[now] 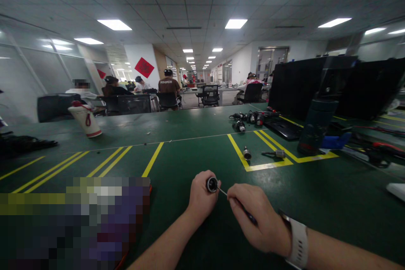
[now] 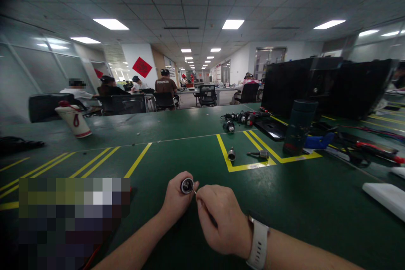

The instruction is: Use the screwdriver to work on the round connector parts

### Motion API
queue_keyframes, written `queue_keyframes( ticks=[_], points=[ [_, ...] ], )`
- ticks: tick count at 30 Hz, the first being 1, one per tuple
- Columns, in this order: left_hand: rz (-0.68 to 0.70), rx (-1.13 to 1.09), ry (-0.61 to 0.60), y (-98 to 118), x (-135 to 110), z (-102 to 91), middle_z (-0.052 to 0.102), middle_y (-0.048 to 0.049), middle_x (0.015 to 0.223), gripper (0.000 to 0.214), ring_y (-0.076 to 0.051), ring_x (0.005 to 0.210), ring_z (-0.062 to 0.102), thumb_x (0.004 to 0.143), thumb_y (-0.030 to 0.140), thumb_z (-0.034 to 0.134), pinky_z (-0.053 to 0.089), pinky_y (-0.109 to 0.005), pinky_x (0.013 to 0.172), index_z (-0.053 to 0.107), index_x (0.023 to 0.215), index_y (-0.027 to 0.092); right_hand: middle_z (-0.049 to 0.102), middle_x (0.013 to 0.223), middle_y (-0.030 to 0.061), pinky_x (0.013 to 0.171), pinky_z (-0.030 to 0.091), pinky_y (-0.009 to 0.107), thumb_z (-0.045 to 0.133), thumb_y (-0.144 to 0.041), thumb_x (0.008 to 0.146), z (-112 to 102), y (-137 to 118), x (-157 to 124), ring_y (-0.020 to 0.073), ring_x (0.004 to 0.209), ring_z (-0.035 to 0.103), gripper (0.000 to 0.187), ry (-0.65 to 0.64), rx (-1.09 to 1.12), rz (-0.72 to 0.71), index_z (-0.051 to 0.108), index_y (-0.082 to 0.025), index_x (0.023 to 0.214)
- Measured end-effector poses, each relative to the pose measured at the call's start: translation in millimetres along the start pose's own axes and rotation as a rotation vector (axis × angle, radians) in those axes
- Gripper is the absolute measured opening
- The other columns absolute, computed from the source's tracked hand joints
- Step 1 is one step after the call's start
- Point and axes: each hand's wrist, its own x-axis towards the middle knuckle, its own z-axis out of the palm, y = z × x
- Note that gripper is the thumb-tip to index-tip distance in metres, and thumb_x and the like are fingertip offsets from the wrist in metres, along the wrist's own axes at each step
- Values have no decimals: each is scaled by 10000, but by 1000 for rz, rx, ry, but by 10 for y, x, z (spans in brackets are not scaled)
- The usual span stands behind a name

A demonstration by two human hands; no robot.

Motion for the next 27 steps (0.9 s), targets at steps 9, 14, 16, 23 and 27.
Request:
queue_keyframes(
  ticks=[9,14,16,23,27],
  points=[
    [4,-47,18,66,9,-23,454,42,552,186,-128,523,433,703,219,572,341,-232,519,445,567,207,543,673,33,556,363,278,364,-100,846,13,-4,-6,157,605,496,154,-14,30,18,493,-174,806],
    [-60,-247,11,88,15,-29,402,62,540,215,-102,496,366,688,222,601,318,-215,483,425,565,201,535,686,37,571,367,284,356,-100,850,16,22,-22,159,614,490,148,-31,84,-12,484,-170,825],
    [-74,-289,5,87,15,-26,398,65,539,217,-97,495,356,677,218,612,311,-211,479,428,564,197,532,686,38,569,364,284,359,-97,847,10,28,-22,159,614,486,143,-39,93,-18,480,-170,822],
    [-140,-403,-19,66,29,-19,409,67,550,195,-96,512,366,657,219,634,324,-208,494,456,586,184,515,682,28,571,364,278,365,-94,839,-18,41,-16,154,614,478,136,-37,104,-77,471,-178,835],
    [-126,-407,-9,47,21,-14,404,69,554,201,-96,519,361,659,208,643,321,-209,499,454,594,183,517,673,24,567,365,277,370,-101,844,-20,45,-21,153,606,482,135,-37,106,-65,480,-179,831]
  ],
)
